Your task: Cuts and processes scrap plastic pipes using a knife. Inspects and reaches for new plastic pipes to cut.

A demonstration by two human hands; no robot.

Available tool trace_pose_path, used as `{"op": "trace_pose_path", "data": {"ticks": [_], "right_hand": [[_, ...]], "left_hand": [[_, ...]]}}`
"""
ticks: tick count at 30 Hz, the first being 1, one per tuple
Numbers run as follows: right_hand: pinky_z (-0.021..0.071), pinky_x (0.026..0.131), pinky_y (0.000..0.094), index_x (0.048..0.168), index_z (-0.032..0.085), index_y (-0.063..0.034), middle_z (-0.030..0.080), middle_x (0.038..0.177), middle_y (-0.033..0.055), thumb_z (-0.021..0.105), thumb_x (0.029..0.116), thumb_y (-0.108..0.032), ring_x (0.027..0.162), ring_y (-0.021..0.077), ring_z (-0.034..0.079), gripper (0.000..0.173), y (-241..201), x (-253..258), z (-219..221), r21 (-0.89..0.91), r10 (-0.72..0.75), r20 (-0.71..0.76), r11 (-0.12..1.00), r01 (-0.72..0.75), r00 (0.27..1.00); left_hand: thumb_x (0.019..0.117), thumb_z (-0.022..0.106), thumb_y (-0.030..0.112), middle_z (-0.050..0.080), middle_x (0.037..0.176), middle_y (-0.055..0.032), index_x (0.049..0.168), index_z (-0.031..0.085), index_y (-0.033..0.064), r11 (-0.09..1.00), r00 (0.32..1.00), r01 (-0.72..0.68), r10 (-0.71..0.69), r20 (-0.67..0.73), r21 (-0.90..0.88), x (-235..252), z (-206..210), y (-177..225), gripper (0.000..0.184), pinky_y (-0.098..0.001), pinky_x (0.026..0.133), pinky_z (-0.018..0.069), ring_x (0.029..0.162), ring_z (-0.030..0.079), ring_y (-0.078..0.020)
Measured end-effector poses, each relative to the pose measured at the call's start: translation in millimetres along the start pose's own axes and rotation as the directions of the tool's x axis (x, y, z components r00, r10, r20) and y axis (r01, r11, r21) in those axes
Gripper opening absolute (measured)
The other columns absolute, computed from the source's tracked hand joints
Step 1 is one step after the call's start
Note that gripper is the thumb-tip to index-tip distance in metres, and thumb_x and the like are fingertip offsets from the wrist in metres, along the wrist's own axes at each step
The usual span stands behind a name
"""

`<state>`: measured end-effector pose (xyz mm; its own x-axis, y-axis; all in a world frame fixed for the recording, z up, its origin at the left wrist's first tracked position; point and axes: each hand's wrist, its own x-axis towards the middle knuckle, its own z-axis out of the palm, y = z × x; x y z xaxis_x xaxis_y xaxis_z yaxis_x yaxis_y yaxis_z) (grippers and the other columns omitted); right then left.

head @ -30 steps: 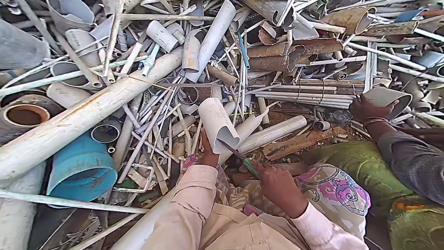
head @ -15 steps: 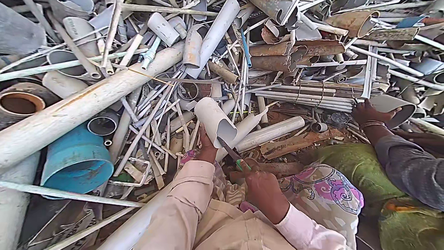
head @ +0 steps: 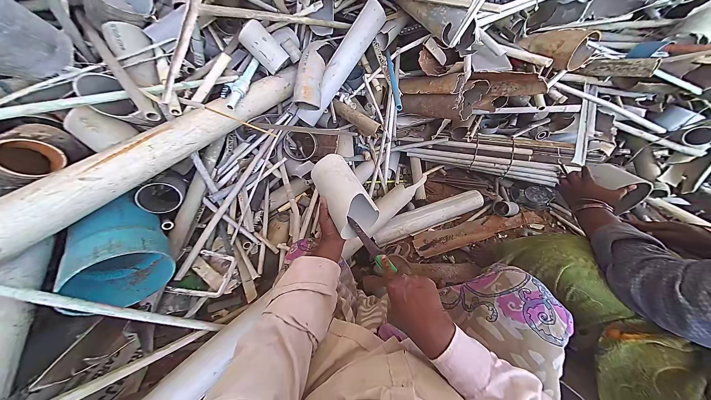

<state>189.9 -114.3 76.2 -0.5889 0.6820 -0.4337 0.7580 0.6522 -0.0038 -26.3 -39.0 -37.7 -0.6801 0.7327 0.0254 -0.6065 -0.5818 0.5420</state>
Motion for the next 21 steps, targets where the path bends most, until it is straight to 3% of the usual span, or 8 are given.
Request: {"op": "trace_pose_path", "data": {"ticks": [5, 9, 16, 21], "right_hand": [[0.0566, 0.083, 0.0546, 0.165, 0.027, -0.0117, 0.063, 0.129, 0.0267, 0.052, 0.0993, 0.0, 0.106, 0.0434, 0.069, 0.071, 5.2, 0.1, -1.1, 0.044, -0.006, 0.007, 0.999, 0.006, 1.0], [0.057, 0.081, 0.053, 0.163, 0.033, -0.0123, 0.067, 0.122, 0.0252, 0.052, 0.0991, -0.001, 0.104, 0.0426, 0.07, 0.068, 7.1, -28.4, -9.9, -0.013, -0.04, 0.015, 0.999, 0.04, 0.999], [0.0569, 0.083, 0.0512, 0.164, 0.025, -0.0053, 0.063, 0.126, 0.0269, 0.049, 0.1, 0.002, 0.106, 0.0416, 0.069, 0.068, -2.4, 15.7, 5.3, 0.025, -0.033, -0.036, 0.999, 0.034, 0.999], [0.0562, 0.084, 0.0544, 0.164, 0.027, -0.0092, 0.061, 0.132, 0.0273, 0.048, 0.1027, -0.003, 0.107, 0.0432, 0.068, 0.065, 8.0, 28.9, 9.6, 0.082, -0.032, -0.056, 0.996, 0.036, 0.998]], "left_hand": [[0.1093, 0.013, 0.043, 0.07, 0.106, -0.0066, 0.132, 0.049, 0.0097, 0.999, 1.0, 0.017, -0.016, 0.014, -0.035, -0.2, -4.4, -5.8, 0.054, -0.0387, 0.084, 0.0592, 0.097, 0.07, -0.0156], [0.109, 0.013, 0.049, 0.069, 0.11, -0.007, 0.134, 0.049, 0.0114, 0.994, 0.997, -0.083, 0.082, -0.015, -0.068, 10.4, -4.7, 5.1, 0.058, -0.0419, 0.088, 0.0581, 0.102, 0.068, -0.0165], [0.1096, 0.016, 0.046, 0.068, 0.109, -0.0061, 0.135, 0.047, 0.0106, 1.0, 1.0, -0.002, 0.002, -0.009, 0.028, -7.3, 1.1, -5.8, 0.054, -0.0376, 0.086, 0.0578, 0.1, 0.068, -0.0139], [0.1098, 0.013, 0.043, 0.07, 0.104, -0.0041, 0.13, 0.05, 0.0099, 1.0, 1.0, -0.005, 0.005, 0.006, -0.016, -7.8, 3.6, -10.2, 0.053, -0.0362, 0.084, 0.059, 0.097, 0.069, -0.0125]]}}
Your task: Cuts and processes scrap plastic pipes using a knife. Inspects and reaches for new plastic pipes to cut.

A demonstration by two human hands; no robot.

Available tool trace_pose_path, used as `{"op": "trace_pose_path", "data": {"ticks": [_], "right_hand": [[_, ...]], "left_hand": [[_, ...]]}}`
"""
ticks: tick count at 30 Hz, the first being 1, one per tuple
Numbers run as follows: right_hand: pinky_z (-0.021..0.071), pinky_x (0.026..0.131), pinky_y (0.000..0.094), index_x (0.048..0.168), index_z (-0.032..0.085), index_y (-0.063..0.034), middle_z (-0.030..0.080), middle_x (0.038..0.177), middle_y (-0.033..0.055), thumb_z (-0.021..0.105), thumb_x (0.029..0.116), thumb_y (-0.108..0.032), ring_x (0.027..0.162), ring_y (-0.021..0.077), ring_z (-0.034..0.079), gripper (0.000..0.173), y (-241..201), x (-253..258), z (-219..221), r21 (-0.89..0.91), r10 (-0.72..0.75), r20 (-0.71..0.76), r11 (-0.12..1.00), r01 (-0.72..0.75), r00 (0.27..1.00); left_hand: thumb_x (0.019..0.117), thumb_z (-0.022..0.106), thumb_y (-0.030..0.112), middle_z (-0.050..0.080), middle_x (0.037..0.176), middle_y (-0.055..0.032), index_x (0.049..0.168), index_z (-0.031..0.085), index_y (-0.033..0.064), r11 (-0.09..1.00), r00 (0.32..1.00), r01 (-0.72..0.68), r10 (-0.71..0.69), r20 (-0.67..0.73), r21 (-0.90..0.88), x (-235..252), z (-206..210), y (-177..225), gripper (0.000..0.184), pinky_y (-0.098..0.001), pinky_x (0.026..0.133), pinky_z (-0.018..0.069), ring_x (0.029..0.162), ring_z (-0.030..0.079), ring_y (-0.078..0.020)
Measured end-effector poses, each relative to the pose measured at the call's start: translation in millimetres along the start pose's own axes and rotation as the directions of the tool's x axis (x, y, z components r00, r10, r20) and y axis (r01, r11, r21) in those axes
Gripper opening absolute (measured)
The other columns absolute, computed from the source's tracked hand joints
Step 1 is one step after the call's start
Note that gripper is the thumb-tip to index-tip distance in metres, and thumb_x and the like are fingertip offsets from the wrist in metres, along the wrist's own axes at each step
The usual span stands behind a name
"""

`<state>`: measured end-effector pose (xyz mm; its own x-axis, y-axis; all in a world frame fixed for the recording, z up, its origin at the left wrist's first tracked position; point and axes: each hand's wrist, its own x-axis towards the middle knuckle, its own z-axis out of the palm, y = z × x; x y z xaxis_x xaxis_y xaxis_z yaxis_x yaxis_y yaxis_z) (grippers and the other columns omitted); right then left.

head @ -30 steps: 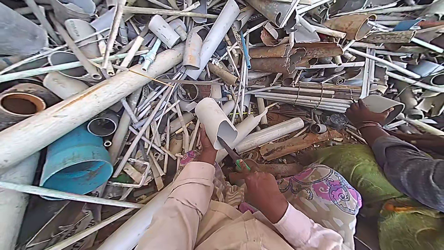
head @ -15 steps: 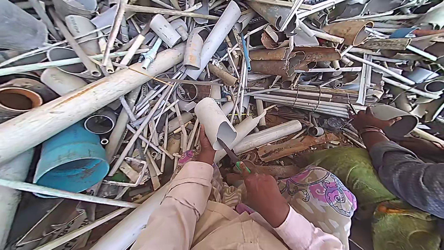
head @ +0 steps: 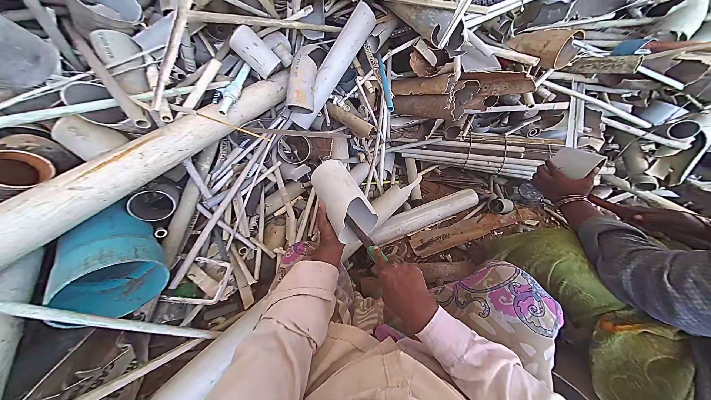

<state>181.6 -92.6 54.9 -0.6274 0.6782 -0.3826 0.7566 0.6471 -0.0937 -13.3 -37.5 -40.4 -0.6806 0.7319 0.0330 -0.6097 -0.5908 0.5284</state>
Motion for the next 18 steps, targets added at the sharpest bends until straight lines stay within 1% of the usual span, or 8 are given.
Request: {"op": "trace_pose_path", "data": {"ticks": [2, 4, 6, 8, 10, 12, 15, 18], "right_hand": [[0.0562, 0.084, 0.0552, 0.164, 0.028, -0.0077, 0.062, 0.13, 0.0278, 0.05, 0.1018, -0.003, 0.107, 0.044, 0.068, 0.066, -2.4, -16.5, -3.9, -0.024, 0.0, 0.028, 1.0, 0.0, 1.0], [0.0572, 0.082, 0.0534, 0.163, 0.03, -0.007, 0.063, 0.128, 0.028, 0.049, 0.1028, -0.004, 0.105, 0.0438, 0.069, 0.063, -8.1, -30.3, -5.2, -0.071, 0.007, 0.037, 0.997, -0.004, 0.999], [0.0579, 0.08, 0.0518, 0.162, 0.031, -0.0065, 0.064, 0.125, 0.0279, 0.048, 0.1026, -0.003, 0.103, 0.0432, 0.07, 0.062, -11.9, -33.2, -5.3, -0.096, 0.008, 0.033, 0.995, -0.005, 0.999], [0.0578, 0.08, 0.0515, 0.162, 0.03, -0.0051, 0.063, 0.126, 0.0282, 0.046, 0.1031, 0.0, 0.104, 0.0426, 0.07, 0.061, -13.5, -27.7, -5.3, -0.094, 0.013, 0.043, 0.996, -0.009, 0.999], [0.0573, 0.082, 0.0515, 0.162, 0.027, -0.0034, 0.062, 0.126, 0.0287, 0.045, 0.1037, 0.001, 0.106, 0.0427, 0.069, 0.061, -13.5, -15.4, -4.0, -0.084, 0.027, 0.039, 0.996, -0.023, 0.999], [0.0565, 0.085, 0.0517, 0.163, 0.025, -0.0038, 0.061, 0.129, 0.0288, 0.042, 0.1057, -0.002, 0.108, 0.0428, 0.068, 0.06, -11.6, -1.5, -2.6, -0.057, 0.035, 0.037, 0.998, -0.033, 0.999], [0.0561, 0.087, 0.0527, 0.164, 0.023, -0.0041, 0.06, 0.131, 0.0288, 0.042, 0.106, -0.002, 0.11, 0.0432, 0.067, 0.061, -5.9, 0.5, -7.8, -0.062, 0.011, 0.056, 0.998, -0.007, 0.998], [0.0569, 0.083, 0.0533, 0.162, 0.026, -0.0015, 0.061, 0.128, 0.0294, 0.047, 0.1025, 0.002, 0.107, 0.0441, 0.068, 0.063, -1.6, -20.9, -25.6, -0.136, -0.046, 0.093, 0.989, 0.058, 0.995]], "left_hand": [[0.1098, 0.013, 0.046, 0.068, 0.107, -0.0061, 0.133, 0.048, 0.0105, 1.0, 0.999, -0.014, 0.014, -0.042, -0.008, 6.5, -0.5, 4.8, 0.055, -0.0385, 0.085, 0.0583, 0.098, 0.068, -0.0145], [0.1085, 0.014, 0.049, 0.067, 0.112, -0.0081, 0.135, 0.047, 0.0118, 0.999, 0.998, -0.038, 0.036, -0.06, -0.025, 15.6, -5.0, 10.9, 0.057, -0.043, 0.087, 0.0572, 0.102, 0.067, -0.0174], [0.1081, 0.016, 0.052, 0.067, 0.115, -0.0086, 0.136, 0.048, 0.0129, 0.999, 0.997, -0.037, 0.035, -0.068, -0.03, 19.5, -8.9, 13.8, 0.058, -0.0452, 0.09, 0.0566, 0.106, 0.067, -0.0186], [0.1093, 0.015, 0.048, 0.066, 0.115, -0.0091, 0.139, 0.045, 0.0114, 0.999, 0.998, -0.019, 0.021, -0.062, 0.032, 14.9, -7.7, 12.3, 0.056, -0.0432, 0.09, 0.0565, 0.105, 0.066, -0.018], [0.1097, 0.016, 0.044, 0.067, 0.11, -0.0078, 0.136, 0.045, 0.0102, 0.998, 0.999, 0.012, -0.009, -0.052, 0.06, 7.9, -2.3, 8.2, 0.052, -0.0387, 0.086, 0.0582, 0.099, 0.068, -0.0154], [0.1103, 0.016, 0.042, 0.068, 0.107, -0.0063, 0.134, 0.046, 0.0098, 0.997, 0.998, 0.034, -0.031, -0.046, 0.069, 3.2, 0.4, 4.6, 0.05, -0.0367, 0.084, 0.059, 0.097, 0.069, -0.014], [0.1099, 0.016, 0.046, 0.067, 0.113, -0.0086, 0.137, 0.046, 0.0094, 0.999, 0.999, 0.037, -0.036, -0.029, 0.033, 9.6, -6.8, 1.7, 0.054, -0.0413, 0.088, 0.0575, 0.103, 0.067, -0.0171], [0.1092, 0.017, 0.047, 0.066, 0.114, -0.0097, 0.137, 0.046, 0.0092, 0.999, 0.998, -0.039, 0.039, -0.043, -0.002, 18.5, -7.3, 10.9, 0.055, -0.043, 0.089, 0.057, 0.104, 0.067, -0.0181]]}}
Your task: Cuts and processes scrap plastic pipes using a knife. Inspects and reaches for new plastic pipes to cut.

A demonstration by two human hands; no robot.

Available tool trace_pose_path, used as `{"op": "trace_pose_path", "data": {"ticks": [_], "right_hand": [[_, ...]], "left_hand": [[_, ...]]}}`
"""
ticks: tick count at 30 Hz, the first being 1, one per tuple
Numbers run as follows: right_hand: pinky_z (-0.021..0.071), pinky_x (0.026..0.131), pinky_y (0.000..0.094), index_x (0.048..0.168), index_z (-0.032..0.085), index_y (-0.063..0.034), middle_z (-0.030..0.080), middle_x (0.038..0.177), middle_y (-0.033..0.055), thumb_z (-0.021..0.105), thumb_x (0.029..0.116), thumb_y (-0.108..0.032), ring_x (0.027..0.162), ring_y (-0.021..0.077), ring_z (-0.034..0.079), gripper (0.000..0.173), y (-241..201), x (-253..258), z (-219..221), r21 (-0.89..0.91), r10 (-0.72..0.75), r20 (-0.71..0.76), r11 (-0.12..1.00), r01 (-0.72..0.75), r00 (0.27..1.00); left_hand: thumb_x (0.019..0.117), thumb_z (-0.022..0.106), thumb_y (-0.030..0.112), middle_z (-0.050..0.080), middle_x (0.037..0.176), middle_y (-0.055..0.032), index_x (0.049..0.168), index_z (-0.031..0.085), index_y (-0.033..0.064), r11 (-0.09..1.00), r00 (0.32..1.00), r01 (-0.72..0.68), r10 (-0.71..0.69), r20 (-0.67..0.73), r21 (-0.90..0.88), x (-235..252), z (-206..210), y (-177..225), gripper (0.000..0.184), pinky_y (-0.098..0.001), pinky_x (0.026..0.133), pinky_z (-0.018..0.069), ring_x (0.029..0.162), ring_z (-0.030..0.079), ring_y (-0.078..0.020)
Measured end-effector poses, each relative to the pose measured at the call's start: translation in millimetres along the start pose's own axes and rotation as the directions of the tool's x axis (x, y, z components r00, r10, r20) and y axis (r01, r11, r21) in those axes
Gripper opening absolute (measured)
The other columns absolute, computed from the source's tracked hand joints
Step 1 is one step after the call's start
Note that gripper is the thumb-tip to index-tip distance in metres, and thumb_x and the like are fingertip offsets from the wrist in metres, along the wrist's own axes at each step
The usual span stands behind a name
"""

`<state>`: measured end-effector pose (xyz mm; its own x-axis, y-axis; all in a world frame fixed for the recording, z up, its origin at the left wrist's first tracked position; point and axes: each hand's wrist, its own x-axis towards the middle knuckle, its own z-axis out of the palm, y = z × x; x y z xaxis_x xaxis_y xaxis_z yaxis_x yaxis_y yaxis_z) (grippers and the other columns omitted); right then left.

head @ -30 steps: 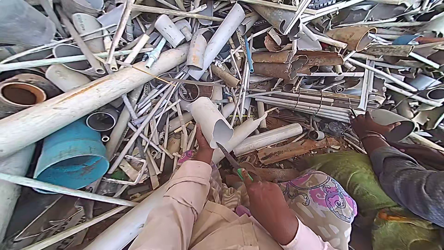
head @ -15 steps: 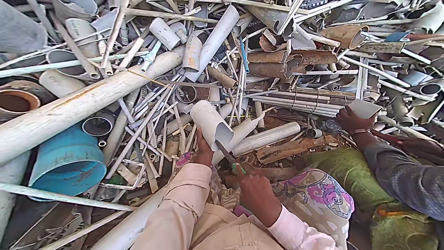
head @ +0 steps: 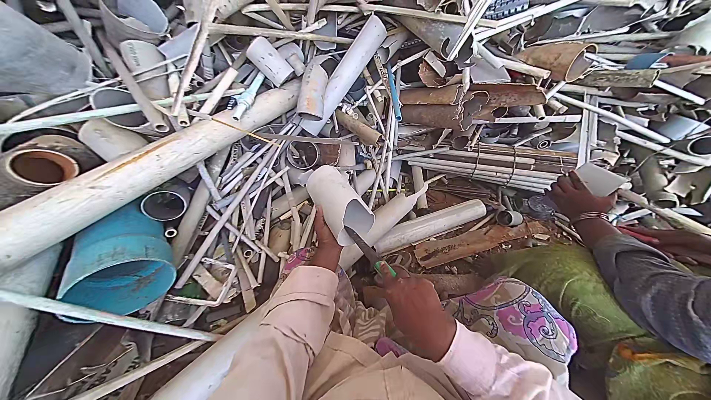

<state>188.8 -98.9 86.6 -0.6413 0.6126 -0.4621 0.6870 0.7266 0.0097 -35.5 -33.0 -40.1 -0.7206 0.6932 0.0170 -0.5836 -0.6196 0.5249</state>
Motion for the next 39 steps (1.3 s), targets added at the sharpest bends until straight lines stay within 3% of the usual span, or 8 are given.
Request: {"op": "trace_pose_path", "data": {"ticks": [4, 10, 14, 20, 26, 30, 35, 39], "right_hand": [[0.0563, 0.083, 0.0555, 0.164, 0.025, -0.0059, 0.063, 0.127, 0.0286, 0.05, 0.1029, -0.004, 0.106, 0.0449, 0.068, 0.066, 12.9, -3.2, -19.7, -0.001, -0.011, -0.01, 1.0, 0.011, 1.0], [0.0556, 0.083, 0.0568, 0.167, 0.019, -0.0198, 0.061, 0.132, 0.025, 0.047, 0.1054, -0.013, 0.104, 0.0432, 0.069, 0.068, 52.4, 66.8, -18.9, 0.117, 0.046, -0.169, 0.993, -0.026, 0.984], [0.0557, 0.077, 0.0562, 0.166, 0.025, -0.027, 0.061, 0.129, 0.0262, 0.047, 0.1052, -0.015, 0.093, 0.043, 0.07, 0.066, 79.3, 97.1, -7.5, 0.149, 0.101, -0.248, 0.987, -0.065, 0.964], [0.0472, 0.105, 0.059, 0.164, 0.033, -0.0177, 0.064, 0.135, 0.023, 0.045, 0.1102, -0.023, 0.124, 0.041, 0.063, 0.055, 89.9, 103.1, -3.6, 0.419, -0.115, -0.054, 0.899, 0.128, 0.992], [0.0542, 0.088, 0.0592, 0.167, 0.023, -0.0233, 0.058, 0.138, 0.0245, 0.053, 0.1028, -0.017, 0.111, 0.0429, 0.067, 0.071, 94.5, 96.3, -10.2, 0.236, 0.077, -0.038, 0.97, -0.066, 0.996], [0.0478, 0.103, 0.0599, 0.164, 0.034, -0.0192, 0.063, 0.137, 0.0225, 0.048, 0.1091, -0.022, 0.124, 0.041, 0.062, 0.056, 105.6, 93.2, -0.2, 0.394, -0.083, -0.048, 0.914, 0.096, 0.995], [0.0503, 0.099, 0.0588, 0.166, 0.026, -0.0203, 0.06, 0.137, 0.0249, 0.046, 0.1092, -0.021, 0.123, 0.0434, 0.062, 0.06, 105.3, 85.4, -0.7, 0.319, 0.02, -0.051, 0.948, -0.003, 0.998], [0.0445, 0.109, 0.0585, 0.163, 0.034, -0.0175, 0.058, 0.144, 0.0221, 0.049, 0.1094, -0.024, 0.132, 0.0396, 0.057, 0.056, 114.4, 86.6, 9.4, 0.49, -0.111, -0.061, 0.862, 0.127, 0.992]], "left_hand": [[0.1086, 0.015, 0.051, 0.067, 0.115, -0.0094, 0.137, 0.047, 0.011, 0.998, 0.998, -0.058, 0.057, -0.026, -0.016, 13.3, 8.7, 11.3, 0.058, -0.045, 0.09, 0.0564, 0.106, 0.066, -0.0194], [0.1081, 0.02, 0.052, 0.067, 0.114, -0.0098, 0.135, 0.047, 0.0092, 0.999, 0.999, -0.044, 0.045, 0.022, -0.019, 34.1, 19.9, -7.5, 0.058, -0.0447, 0.089, 0.0576, 0.105, 0.067, -0.0198], [0.1098, 0.025, 0.046, 0.064, 0.121, -0.0136, 0.141, 0.044, 0.0094, 0.993, 0.99, 0.065, -0.051, -0.131, 0.1, 44.7, 22.9, -26.7, 0.052, -0.0473, 0.091, 0.056, 0.109, 0.066, -0.0226], [0.1109, 0.024, 0.04, 0.064, 0.118, -0.0134, 0.142, 0.041, 0.0082, 0.993, 0.99, 0.057, -0.043, -0.131, 0.104, 54.9, 16.6, -46.0, 0.048, -0.0434, 0.089, 0.0568, 0.105, 0.066, -0.0204], [0.1111, 0.021, 0.038, 0.064, 0.119, -0.013, 0.143, 0.041, 0.0076, 0.985, 0.996, 0.047, -0.035, -0.078, 0.165, 52.3, 10.7, -53.6, 0.048, -0.0422, 0.092, 0.0564, 0.107, 0.066, -0.0195], [0.1115, 0.021, 0.037, 0.063, 0.118, -0.0116, 0.144, 0.039, 0.0066, 0.973, 0.995, 0.053, -0.031, -0.098, 0.224, 44.5, 10.5, -55.4, 0.048, -0.038, 0.09, 0.0562, 0.105, 0.065, -0.0162], [0.1099, 0.019, 0.046, 0.064, 0.119, -0.0123, 0.141, 0.043, 0.0082, 0.981, 0.996, 0.073, -0.062, -0.069, 0.178, 38.2, 5.0, -55.5, 0.055, -0.0448, 0.092, 0.0558, 0.108, 0.065, -0.02], [0.1073, 0.016, 0.055, 0.064, 0.123, -0.0113, 0.142, 0.044, 0.011, 0.986, 0.996, 0.09, -0.088, -0.027, 0.14, 36.3, -4.6, -57.0, 0.062, -0.0494, 0.095, 0.0542, 0.113, 0.064, -0.0222]]}}
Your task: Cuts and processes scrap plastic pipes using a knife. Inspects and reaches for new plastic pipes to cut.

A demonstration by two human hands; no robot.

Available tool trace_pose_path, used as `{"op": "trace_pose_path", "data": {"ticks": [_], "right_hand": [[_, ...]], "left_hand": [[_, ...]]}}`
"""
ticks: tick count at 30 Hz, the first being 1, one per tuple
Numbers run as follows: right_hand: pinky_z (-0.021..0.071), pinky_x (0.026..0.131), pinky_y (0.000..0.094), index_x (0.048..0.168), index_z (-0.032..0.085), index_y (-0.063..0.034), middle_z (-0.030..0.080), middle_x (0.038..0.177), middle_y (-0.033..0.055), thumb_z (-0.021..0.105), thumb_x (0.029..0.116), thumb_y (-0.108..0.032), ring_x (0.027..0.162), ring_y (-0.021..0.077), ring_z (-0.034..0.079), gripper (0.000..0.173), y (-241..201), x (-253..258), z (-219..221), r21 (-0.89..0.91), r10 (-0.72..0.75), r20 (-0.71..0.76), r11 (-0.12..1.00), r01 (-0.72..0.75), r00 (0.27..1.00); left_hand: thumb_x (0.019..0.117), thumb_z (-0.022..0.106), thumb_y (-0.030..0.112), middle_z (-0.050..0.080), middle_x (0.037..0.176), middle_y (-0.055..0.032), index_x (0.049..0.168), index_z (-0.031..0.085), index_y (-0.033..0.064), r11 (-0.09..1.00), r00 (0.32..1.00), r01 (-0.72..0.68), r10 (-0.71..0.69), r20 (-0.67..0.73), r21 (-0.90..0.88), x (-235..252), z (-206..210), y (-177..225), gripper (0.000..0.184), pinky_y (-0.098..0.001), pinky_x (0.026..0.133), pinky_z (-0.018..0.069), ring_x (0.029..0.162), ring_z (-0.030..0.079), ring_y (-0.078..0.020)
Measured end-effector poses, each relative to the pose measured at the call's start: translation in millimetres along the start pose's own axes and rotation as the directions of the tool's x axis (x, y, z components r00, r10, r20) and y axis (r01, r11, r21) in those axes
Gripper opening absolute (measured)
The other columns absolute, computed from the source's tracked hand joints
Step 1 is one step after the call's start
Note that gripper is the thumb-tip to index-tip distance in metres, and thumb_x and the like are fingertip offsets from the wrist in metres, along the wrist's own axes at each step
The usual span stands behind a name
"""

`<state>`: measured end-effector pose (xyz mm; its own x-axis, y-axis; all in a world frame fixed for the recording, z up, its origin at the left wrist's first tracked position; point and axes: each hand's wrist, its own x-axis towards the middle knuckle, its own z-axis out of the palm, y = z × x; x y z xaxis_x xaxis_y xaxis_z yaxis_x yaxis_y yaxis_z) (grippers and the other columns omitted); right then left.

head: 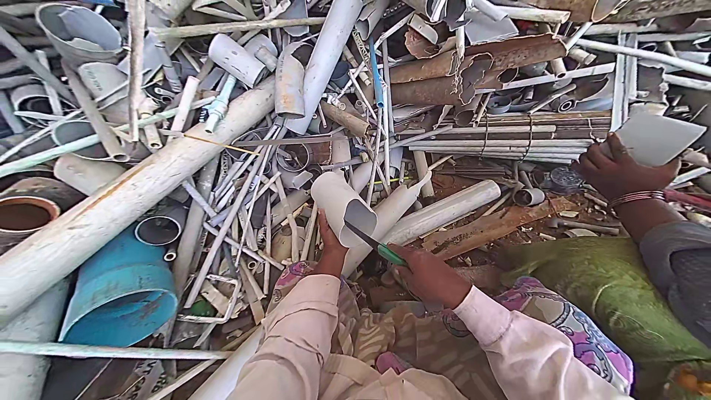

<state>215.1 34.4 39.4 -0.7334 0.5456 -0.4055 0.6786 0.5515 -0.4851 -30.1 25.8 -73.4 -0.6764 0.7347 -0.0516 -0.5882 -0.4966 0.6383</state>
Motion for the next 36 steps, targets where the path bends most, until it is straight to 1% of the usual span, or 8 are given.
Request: {"op": "trace_pose_path", "data": {"ticks": [5, 9, 14, 18, 23, 28, 32, 36], "right_hand": [[0.0525, 0.094, 0.0597, 0.162, 0.037, -0.0231, 0.055, 0.142, 0.0245, 0.046, 0.1095, -0.021, 0.117, 0.0443, 0.064, 0.054, -11.5, -3.1, 2.8, -0.129, 0.057, -0.129, 0.989, -0.073, 0.99], [0.0432, 0.111, 0.0558, 0.158, 0.043, -0.0118, 0.059, 0.143, 0.0238, 0.05, 0.1095, -0.024, 0.133, 0.0395, 0.057, 0.051, -6.6, 1.3, 5.6, 0.014, -0.087, -0.046, 0.996, 0.087, 0.995], [0.0533, 0.094, 0.0573, 0.16, 0.04, -0.0152, 0.058, 0.138, 0.0241, 0.044, 0.1104, -0.023, 0.115, 0.0422, 0.065, 0.05, -16.8, 7.9, 2.5, -0.131, 0.045, -0.161, 0.989, -0.066, 0.986], [0.0444, 0.11, 0.0544, 0.156, 0.047, -0.0118, 0.06, 0.141, 0.0227, 0.049, 0.1095, -0.022, 0.13, 0.0384, 0.059, 0.048, -7.8, 9.6, 2.4, 0.028, -0.1, -0.102, 0.994, 0.103, 0.99], [0.0521, 0.096, 0.057, 0.161, 0.038, -0.0127, 0.056, 0.14, 0.0249, 0.041, 0.1119, -0.024, 0.118, 0.043, 0.064, 0.05, -18.2, 16.3, 2.6, -0.157, 0.031, -0.11, 0.986, -0.048, 0.993], [0.0442, 0.11, 0.055, 0.157, 0.045, -0.0108, 0.059, 0.141, 0.0245, 0.049, 0.1099, -0.022, 0.131, 0.0397, 0.057, 0.048, -9.5, 20.4, 4.6, -0.009, -0.107, -0.06, 0.994, 0.107, 0.992], [0.0517, 0.096, 0.0574, 0.161, 0.038, -0.0122, 0.056, 0.14, 0.0258, 0.044, 0.1106, -0.02, 0.119, 0.0437, 0.063, 0.051, -19.3, 22.3, -0.6, -0.146, 0.018, -0.101, 0.989, -0.033, 0.995], [0.0472, 0.105, 0.0556, 0.159, 0.042, -0.0107, 0.059, 0.138, 0.0257, 0.047, 0.1109, -0.023, 0.126, 0.0415, 0.061, 0.05, -15.2, 25.5, 3.4, -0.056, -0.101, -0.091, 0.994, 0.096, 0.991]], "left_hand": [[0.1069, 0.015, 0.057, 0.064, 0.124, -0.0124, 0.142, 0.044, 0.0118, 1.0, 1.0, 0.005, -0.005, -0.013, -0.007, -5.2, -2.4, -0.6, 0.064, -0.0506, 0.093, 0.0545, 0.114, 0.064, -0.0234], [0.1078, 0.017, 0.055, 0.065, 0.12, -0.0113, 0.142, 0.043, 0.0099, 1.0, 1.0, -0.028, 0.028, 0.001, -0.007, -6.4, -1.6, -3.7, 0.062, -0.0478, 0.091, 0.0563, 0.11, 0.066, -0.0212], [0.1083, 0.015, 0.053, 0.067, 0.117, -0.0106, 0.139, 0.045, 0.01, 0.997, 0.998, -0.059, 0.061, 0.03, -0.053, -3.9, 0.0, -3.9, 0.061, -0.0467, 0.089, 0.0578, 0.107, 0.067, -0.0211], [0.1077, 0.017, 0.053, 0.067, 0.118, -0.0106, 0.139, 0.044, 0.0096, 0.997, 0.997, -0.058, 0.06, 0.053, -0.046, -1.8, -0.7, -7.7, 0.061, -0.0466, 0.09, 0.0571, 0.108, 0.067, -0.0205], [0.1072, 0.016, 0.055, 0.065, 0.121, -0.0134, 0.14, 0.045, 0.0097, 0.999, 0.999, 0.031, -0.03, 0.03, -0.029, 1.5, -0.5, -10.2, 0.063, -0.0505, 0.092, 0.0555, 0.11, 0.065, -0.0242], [0.1089, 0.014, 0.051, 0.067, 0.116, -0.0116, 0.138, 0.046, 0.0084, 0.999, 0.999, 0.033, -0.033, 0.042, 0.005, -1.4, -1.6, -14.1, 0.06, -0.0465, 0.091, 0.0569, 0.108, 0.067, -0.0215], [0.1084, 0.015, 0.053, 0.067, 0.117, -0.0103, 0.138, 0.048, 0.0102, 0.999, 0.999, 0.031, -0.031, 0.032, 0.008, -2.2, 0.1, -9.9, 0.062, -0.0466, 0.091, 0.0566, 0.109, 0.067, -0.0209], [0.1094, 0.014, 0.049, 0.068, 0.113, -0.0084, 0.136, 0.048, 0.0098, 1.0, 0.997, -0.002, 0.002, 0.083, 0.0, -4.5, -0.6, -8.8, 0.058, -0.0434, 0.09, 0.0576, 0.106, 0.068, -0.0182]]}}
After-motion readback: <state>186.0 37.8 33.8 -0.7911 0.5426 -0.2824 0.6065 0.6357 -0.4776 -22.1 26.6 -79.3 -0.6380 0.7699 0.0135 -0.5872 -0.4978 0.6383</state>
